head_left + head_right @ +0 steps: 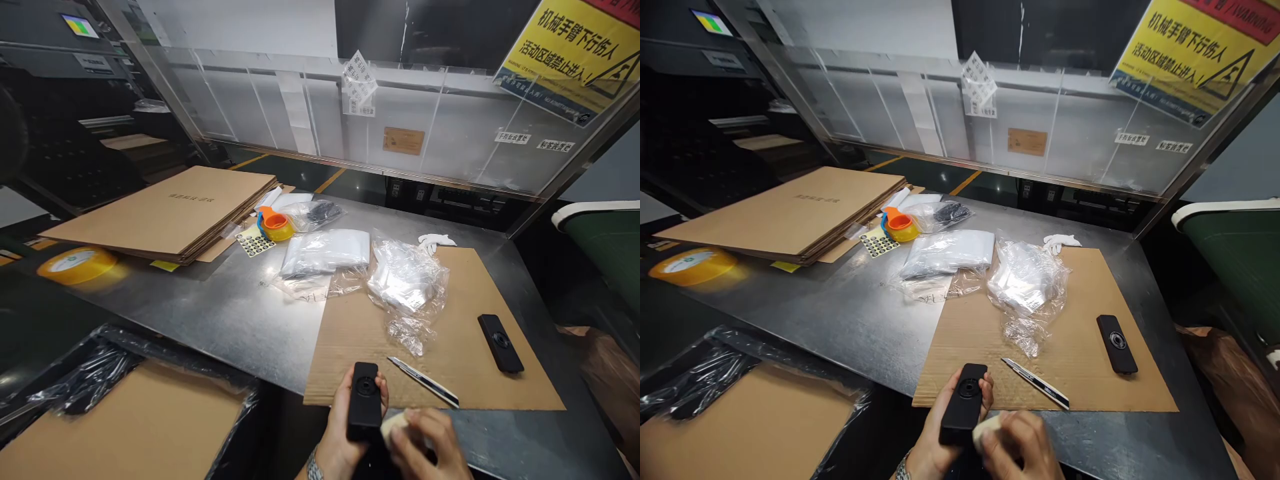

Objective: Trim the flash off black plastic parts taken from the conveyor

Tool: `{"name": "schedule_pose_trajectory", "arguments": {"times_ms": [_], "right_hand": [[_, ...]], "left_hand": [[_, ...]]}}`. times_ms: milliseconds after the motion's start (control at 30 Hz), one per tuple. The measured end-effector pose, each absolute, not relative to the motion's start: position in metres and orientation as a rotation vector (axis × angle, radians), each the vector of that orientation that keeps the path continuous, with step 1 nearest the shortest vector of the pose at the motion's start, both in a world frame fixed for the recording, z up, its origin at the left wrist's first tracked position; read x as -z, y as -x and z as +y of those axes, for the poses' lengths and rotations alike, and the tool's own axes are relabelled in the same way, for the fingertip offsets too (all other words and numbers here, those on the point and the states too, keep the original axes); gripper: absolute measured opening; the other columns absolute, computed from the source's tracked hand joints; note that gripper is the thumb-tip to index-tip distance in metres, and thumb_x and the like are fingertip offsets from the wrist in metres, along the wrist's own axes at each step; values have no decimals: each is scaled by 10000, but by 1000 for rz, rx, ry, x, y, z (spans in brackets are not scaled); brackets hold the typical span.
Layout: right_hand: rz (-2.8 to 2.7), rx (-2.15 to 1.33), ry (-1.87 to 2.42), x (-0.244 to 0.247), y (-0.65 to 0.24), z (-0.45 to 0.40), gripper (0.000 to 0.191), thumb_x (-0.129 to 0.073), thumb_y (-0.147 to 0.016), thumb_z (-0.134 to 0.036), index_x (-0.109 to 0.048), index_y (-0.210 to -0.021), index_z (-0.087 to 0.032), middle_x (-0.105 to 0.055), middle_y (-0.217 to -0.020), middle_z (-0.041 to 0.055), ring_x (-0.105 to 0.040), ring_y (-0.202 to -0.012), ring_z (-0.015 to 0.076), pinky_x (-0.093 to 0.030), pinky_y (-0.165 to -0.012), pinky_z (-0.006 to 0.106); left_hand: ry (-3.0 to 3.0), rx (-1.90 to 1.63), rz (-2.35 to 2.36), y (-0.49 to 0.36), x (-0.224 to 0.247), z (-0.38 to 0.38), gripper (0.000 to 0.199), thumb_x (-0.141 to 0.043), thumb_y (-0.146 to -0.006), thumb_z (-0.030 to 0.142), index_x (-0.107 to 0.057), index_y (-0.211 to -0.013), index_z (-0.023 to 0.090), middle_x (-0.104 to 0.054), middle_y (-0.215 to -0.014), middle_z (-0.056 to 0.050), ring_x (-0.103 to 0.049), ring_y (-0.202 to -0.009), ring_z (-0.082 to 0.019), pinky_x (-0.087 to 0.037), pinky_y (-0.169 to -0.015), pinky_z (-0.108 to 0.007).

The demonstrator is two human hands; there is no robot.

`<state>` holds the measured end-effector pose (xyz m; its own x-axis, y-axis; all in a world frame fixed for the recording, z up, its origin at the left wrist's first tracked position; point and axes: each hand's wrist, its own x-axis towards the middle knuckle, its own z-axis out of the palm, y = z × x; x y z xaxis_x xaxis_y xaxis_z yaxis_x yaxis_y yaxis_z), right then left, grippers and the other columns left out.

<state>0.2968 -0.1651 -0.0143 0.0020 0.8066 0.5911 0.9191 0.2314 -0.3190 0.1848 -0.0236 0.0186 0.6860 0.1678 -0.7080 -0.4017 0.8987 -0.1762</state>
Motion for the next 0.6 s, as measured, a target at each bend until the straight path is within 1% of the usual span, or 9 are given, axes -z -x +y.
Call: {"name": "schedule_pose_trajectory", "arguments": {"times_ms": [67, 133, 200, 267, 300, 367, 433, 533, 600], "right_hand": [[-1792, 254, 1665, 17, -319, -165, 512, -592, -803, -140, -482, -1285, -272, -567, -1043, 98, -566, -955, 232, -516, -766, 355], [-1689, 281, 1819, 23, -345, -164, 510, -540, -837, -154, -433, -1328, -242, -537, -1068, 119, -542, -955, 239, -495, -768, 383], [-1552, 362, 2045, 34, -374, -162, 415, -495, -876, -247, -478, -1289, -212, -535, -1043, 129, -530, -930, 243, -482, -770, 403], [-1449, 453, 2261, 47, -400, -161, 367, -422, -902, -364, -571, -1183, -182, -552, -964, 132, -522, -878, 253, -482, -749, 417], [-1422, 474, 2328, 53, -410, -160, 383, -383, -909, -399, -606, -1126, -174, -561, -916, 130, -518, -845, 256, -484, -728, 418], [-1400, 491, 2398, 61, -422, -158, 424, -344, -911, -429, -640, -1052, -161, -568, -858, 133, -507, -810, 271, -483, -686, 426], [-1374, 518, 2429, 61, -422, -155, 453, -355, -901, -447, -632, -1057, -125, -568, -906, 166, -494, -844, 306, -468, -690, 461], [-1378, 482, 2395, 53, -405, -150, 464, -385, -898, -439, -573, -1134, -86, -540, -1019, 198, -475, -930, 329, -446, -753, 485], [-1465, 346, 2293, 47, -387, -145, 402, -392, -912, -393, -539, -1161, -113, -550, -1005, 162, -491, -945, 291, -449, -785, 439]], "left_hand": [[309, -351, 734, -181, -22, -19, 335, -364, -903, 338, -559, -778, 96, -609, -671, -60, -577, -547, -110, -521, -580, -245], [277, -361, 714, -178, -26, -15, 328, -369, -897, 337, -567, -804, 93, -623, -713, -76, -590, -570, -133, -530, -617, -297], [167, -403, 735, -176, -29, -16, 253, -434, -879, 294, -574, -820, 93, -636, -727, -79, -612, -604, -161, -533, -670, -352], [-31, -507, 769, -175, -30, -19, 130, -564, -820, 239, -585, -856, 116, -650, -726, -54, -629, -632, -175, -526, -705, -368], [-136, -563, 779, -175, -29, -21, 138, -629, -777, 216, -591, -883, 135, -656, -728, -39, -635, -644, -176, -522, -708, -353], [-276, -627, 781, -174, -25, -25, 274, -720, -698, 199, -603, -945, 177, -670, -741, -20, -646, -673, -177, -509, -702, -312], [-312, -618, 792, -172, -19, -28, 358, -753, -663, 221, -611, -991, 196, -684, -771, -23, -655, -708, -182, -497, -708, -293], [-315, -558, 875, -168, -10, -28, 343, -772, -644, 254, -632, -949, 184, -694, -791, -24, -648, -667, -151, -489, -653, -244], [-310, -512, 943, -165, -5, -28, 313, -779, -638, 244, -642, -906, 158, -702, -840, -36, -626, -606, -106, -470, -570, -187]]}}
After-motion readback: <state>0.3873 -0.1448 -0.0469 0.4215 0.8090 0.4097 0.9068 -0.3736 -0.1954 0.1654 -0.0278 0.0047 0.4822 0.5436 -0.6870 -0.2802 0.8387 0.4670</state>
